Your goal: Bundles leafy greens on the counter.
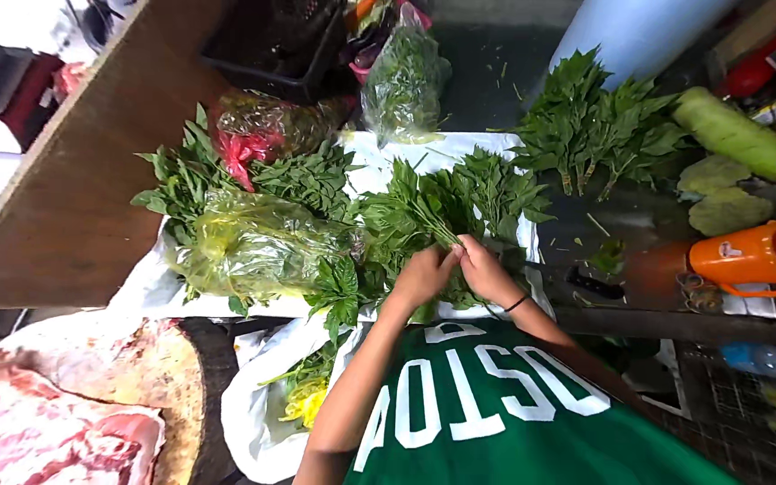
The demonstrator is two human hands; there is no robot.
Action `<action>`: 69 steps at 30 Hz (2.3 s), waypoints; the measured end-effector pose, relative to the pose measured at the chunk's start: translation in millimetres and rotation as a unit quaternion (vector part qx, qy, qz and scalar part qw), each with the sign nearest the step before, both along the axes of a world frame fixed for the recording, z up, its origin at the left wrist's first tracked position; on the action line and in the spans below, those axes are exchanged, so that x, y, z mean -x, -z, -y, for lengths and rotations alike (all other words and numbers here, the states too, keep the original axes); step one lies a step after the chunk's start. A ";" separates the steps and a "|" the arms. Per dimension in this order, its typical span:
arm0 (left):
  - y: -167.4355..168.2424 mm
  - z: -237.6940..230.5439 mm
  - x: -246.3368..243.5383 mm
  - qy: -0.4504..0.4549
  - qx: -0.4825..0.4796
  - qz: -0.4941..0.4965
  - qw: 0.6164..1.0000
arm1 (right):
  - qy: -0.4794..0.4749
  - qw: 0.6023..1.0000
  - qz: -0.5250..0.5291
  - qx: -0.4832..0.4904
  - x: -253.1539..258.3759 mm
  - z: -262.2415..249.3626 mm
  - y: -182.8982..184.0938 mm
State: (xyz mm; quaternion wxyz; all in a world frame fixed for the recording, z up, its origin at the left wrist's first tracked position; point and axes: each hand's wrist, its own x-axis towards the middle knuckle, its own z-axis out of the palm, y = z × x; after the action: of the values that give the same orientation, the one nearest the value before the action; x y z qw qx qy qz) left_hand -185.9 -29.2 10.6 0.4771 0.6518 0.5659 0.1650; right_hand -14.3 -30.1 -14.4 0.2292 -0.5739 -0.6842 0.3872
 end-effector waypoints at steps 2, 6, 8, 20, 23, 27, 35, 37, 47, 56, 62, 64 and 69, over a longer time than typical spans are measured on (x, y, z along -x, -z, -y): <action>-26.6 12.2 -0.5 0.095 -0.168 -0.110 0.975 | -0.020 0.999 0.022 0.025 -16.8 4.0 -11.3; -40.1 8.4 -24.7 0.293 -0.294 -0.201 0.888 | -0.092 0.995 0.018 0.046 -47.0 36.5 -46.2; -36.4 5.6 -37.2 0.355 -0.197 -0.170 0.898 | -0.119 0.991 0.002 0.055 -62.6 50.4 -53.0; -4.0 10.5 2.4 0.233 -0.042 -0.144 0.961 | 0.036 0.988 0.007 0.150 -123.7 33.0 44.0; -29.2 9.2 25.8 0.119 -0.051 -0.143 0.981 | 0.027 0.995 0.049 0.083 -97.9 0.4 66.0; -42.4 14.2 52.2 -0.002 -0.094 -0.060 0.994 | -0.031 0.978 0.169 0.115 -51.8 -31.2 93.9; -49.9 34.3 106.7 -0.142 -0.152 0.005 0.978 | 0.023 0.994 0.106 -0.002 -66.9 -15.7 43.0; -52.8 28.4 117.9 -0.157 -0.161 0.018 0.974 | 0.053 0.990 0.085 -0.104 -77.6 -13.2 8.7; -103.4 -42.3 67.1 -0.012 -0.242 0.185 0.952 | 0.000 0.941 -0.113 -0.319 -59.4 -49.0 -122.7; -79.4 -59.1 -30.5 0.103 -0.191 0.252 0.943 | 0.029 0.930 -0.249 -0.269 -35.1 -24.9 -109.3; -68.2 -52.5 -69.1 0.210 -0.176 0.192 0.942 | 0.153 0.905 -0.284 -0.278 -69.8 -4.9 -94.2; -68.9 -45.8 -78.4 0.231 -0.162 0.145 0.949 | 0.164 0.903 -0.297 -0.264 -82.2 2.4 -84.9; -38.3 -44.5 -72.0 0.235 -0.122 0.084 0.961 | 0.167 0.960 -0.158 -0.160 -146.2 23.7 -25.5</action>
State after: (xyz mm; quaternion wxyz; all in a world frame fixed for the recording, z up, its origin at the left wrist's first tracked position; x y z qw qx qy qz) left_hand -113.9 15.3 48.9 0.4655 0.8034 0.3301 0.1698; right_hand 131.9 -53.8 11.1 0.4848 -0.5669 -0.5870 0.3147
